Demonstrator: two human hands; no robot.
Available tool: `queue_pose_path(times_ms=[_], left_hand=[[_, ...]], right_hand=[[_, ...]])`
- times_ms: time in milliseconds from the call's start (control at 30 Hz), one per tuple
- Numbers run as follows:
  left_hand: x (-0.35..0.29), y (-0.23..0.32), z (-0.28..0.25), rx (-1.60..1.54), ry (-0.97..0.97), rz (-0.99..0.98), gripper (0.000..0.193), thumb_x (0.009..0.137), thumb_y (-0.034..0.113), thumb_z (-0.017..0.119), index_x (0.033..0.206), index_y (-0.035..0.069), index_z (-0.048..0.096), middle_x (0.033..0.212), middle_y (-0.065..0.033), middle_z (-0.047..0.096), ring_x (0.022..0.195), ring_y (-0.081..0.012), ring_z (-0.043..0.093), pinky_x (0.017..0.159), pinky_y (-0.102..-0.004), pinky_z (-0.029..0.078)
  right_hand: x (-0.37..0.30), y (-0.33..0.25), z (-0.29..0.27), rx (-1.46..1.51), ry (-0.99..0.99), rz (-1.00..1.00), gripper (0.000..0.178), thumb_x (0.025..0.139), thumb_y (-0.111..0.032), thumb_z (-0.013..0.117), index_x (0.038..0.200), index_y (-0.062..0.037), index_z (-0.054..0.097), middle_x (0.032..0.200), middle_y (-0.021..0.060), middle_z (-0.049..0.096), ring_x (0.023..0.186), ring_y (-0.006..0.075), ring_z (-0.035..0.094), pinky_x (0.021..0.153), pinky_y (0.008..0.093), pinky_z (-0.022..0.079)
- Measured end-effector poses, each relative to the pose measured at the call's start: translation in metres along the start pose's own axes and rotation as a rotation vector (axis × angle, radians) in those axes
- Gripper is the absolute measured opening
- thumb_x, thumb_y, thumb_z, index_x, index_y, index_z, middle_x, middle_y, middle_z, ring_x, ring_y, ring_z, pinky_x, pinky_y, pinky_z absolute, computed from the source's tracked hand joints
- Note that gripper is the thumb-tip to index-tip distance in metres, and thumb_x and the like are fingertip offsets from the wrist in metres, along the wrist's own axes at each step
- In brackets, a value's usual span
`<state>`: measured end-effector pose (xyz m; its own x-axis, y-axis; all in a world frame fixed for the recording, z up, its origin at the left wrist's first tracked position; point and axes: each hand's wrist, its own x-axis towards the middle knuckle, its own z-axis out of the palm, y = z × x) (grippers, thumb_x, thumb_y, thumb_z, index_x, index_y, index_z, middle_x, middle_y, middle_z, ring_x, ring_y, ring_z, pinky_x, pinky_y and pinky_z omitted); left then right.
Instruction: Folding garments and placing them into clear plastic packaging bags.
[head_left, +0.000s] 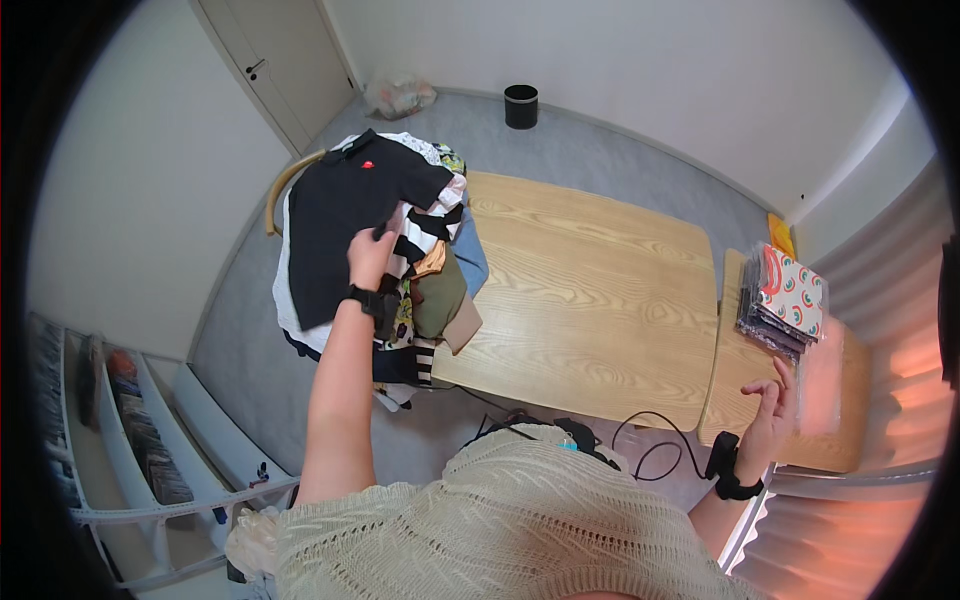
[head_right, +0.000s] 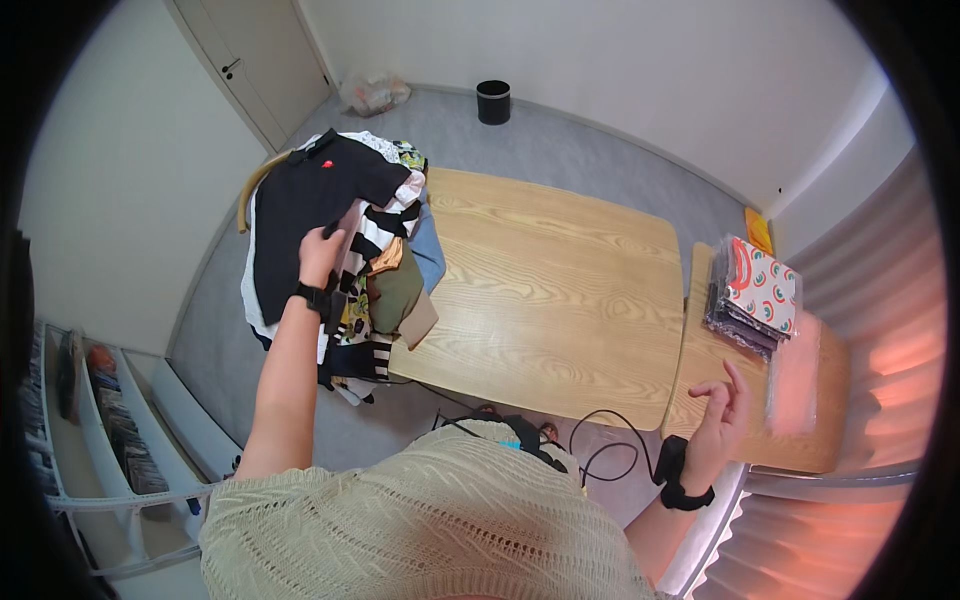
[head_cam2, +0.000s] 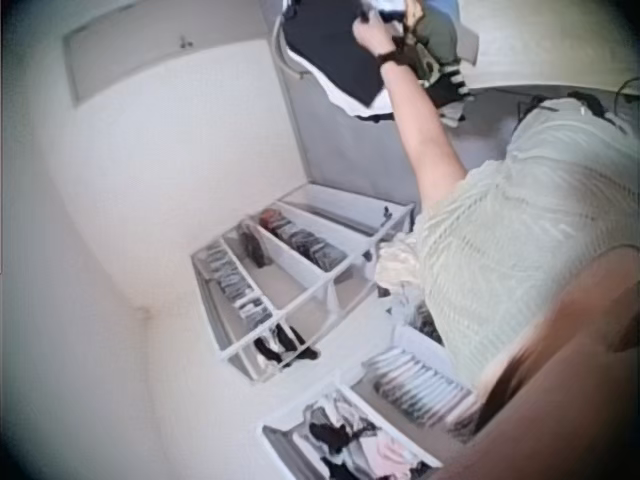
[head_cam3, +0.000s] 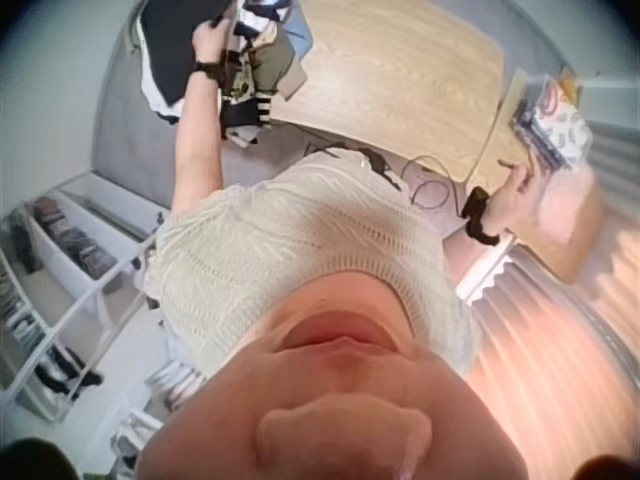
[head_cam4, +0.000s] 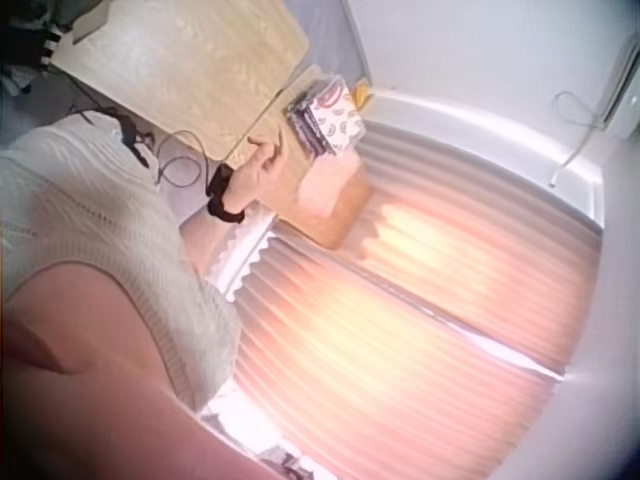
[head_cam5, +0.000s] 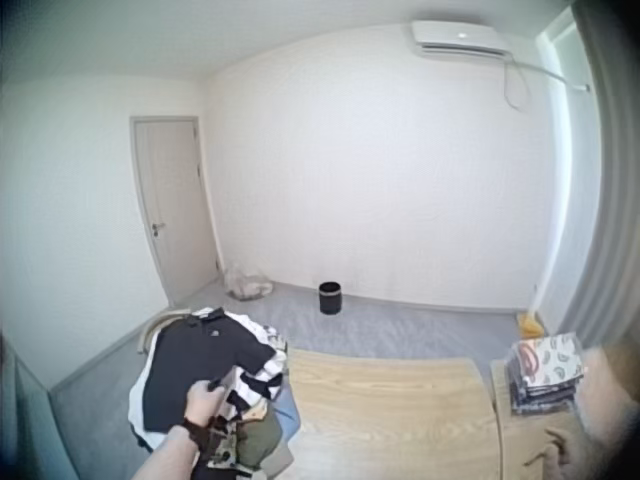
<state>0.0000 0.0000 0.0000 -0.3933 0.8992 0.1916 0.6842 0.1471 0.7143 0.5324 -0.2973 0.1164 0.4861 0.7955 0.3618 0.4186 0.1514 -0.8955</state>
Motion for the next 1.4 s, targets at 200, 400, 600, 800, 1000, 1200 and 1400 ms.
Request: queue_pose_path(times_ms=[200, 400, 600, 800, 1000, 1200, 1400], left_hand=[[-0.074, 0.192, 0.033, -0.365, -0.524, 0.260, 0.025, 0.087, 0.018, 0.060, 0.094, -0.005, 0.064, 0.076, -0.0052, 0.064, 0.070, -0.0088, 0.054, 0.063, -0.0249, 0.044], [-0.155, 0.302, 0.007, -0.449, -0.951, 0.503, 0.025, 0.089, 0.018, 0.059, 0.099, -0.005, 0.062, 0.083, 0.0009, 0.063, 0.077, -0.0077, 0.054, 0.069, -0.0247, 0.045], [-0.204, 0.335, -0.022, -0.432, -1.065, 0.723, 0.020, 0.082, 0.005, 0.057, 0.098, -0.005, 0.063, 0.081, -0.0038, 0.065, 0.073, -0.0098, 0.056, 0.067, -0.0235, 0.044], [-0.209, 0.340, -0.030, -0.365, -1.014, 0.832, 0.026, 0.078, -0.003, 0.058, 0.103, -0.002, 0.065, 0.095, -0.0108, 0.069, 0.085, -0.0169, 0.065, 0.076, -0.0252, 0.048], [-0.201, 0.298, -0.019, -0.139, -0.826, 0.794, 0.011, 0.075, -0.004, 0.061, 0.086, -0.001, 0.064, 0.073, -0.0060, 0.060, 0.068, -0.0175, 0.056, 0.062, -0.0271, 0.043], [-0.202, 0.258, -0.048, -0.211, -0.763, 0.687, 0.009, 0.073, -0.003, 0.058, 0.081, -0.002, 0.060, 0.072, -0.0074, 0.055, 0.070, -0.0210, 0.053, 0.064, -0.0292, 0.041], [-0.157, 0.248, -0.020, -0.130, -0.593, 0.523, 0.012, 0.083, 0.006, 0.059, 0.090, -0.004, 0.061, 0.084, -0.0098, 0.064, 0.078, -0.0206, 0.060, 0.072, -0.0295, 0.046]], right_hand=[[0.013, 0.015, -0.013, 0.110, -0.054, 0.101, 0.036, 0.089, -0.002, 0.053, 0.124, 0.0011, 0.048, 0.082, 0.0023, 0.056, 0.077, 0.0095, 0.055, 0.074, 0.0225, 0.044], [0.037, 0.069, -0.027, -0.169, -0.204, 0.035, 0.050, 0.076, -0.002, 0.068, 0.123, -0.0069, 0.051, 0.101, 0.0063, 0.062, 0.095, 0.0143, 0.058, 0.084, 0.0291, 0.044], [0.053, 0.118, -0.047, -0.179, -0.020, 0.016, 0.074, 0.067, -0.005, 0.077, 0.132, -0.0054, 0.042, 0.125, 0.0122, 0.051, 0.114, 0.0249, 0.050, 0.099, 0.0347, 0.038], [0.051, 0.141, -0.080, -0.196, -0.232, 0.035, 0.029, 0.080, 0.002, 0.051, 0.107, 0.0000, 0.062, 0.108, 0.0146, 0.063, 0.103, 0.0239, 0.058, 0.091, 0.0330, 0.043], [0.058, 0.117, -0.114, -0.459, -0.219, -0.094, 0.034, 0.076, 0.005, 0.055, 0.110, 0.0000, 0.062, 0.107, 0.0151, 0.064, 0.106, 0.0280, 0.057, 0.092, 0.0326, 0.043], [0.063, 0.067, -0.117, -0.159, -0.118, 0.036, 0.033, 0.076, 0.008, 0.053, 0.106, 0.0013, 0.065, 0.111, 0.0131, 0.064, 0.105, 0.0225, 0.059, 0.093, 0.0302, 0.043], [0.122, 0.071, -0.080, -0.103, -0.034, 0.012, 0.036, 0.069, 0.009, 0.046, 0.098, 0.0026, 0.066, 0.092, 0.0128, 0.067, 0.090, 0.0193, 0.062, 0.084, 0.0268, 0.045]])
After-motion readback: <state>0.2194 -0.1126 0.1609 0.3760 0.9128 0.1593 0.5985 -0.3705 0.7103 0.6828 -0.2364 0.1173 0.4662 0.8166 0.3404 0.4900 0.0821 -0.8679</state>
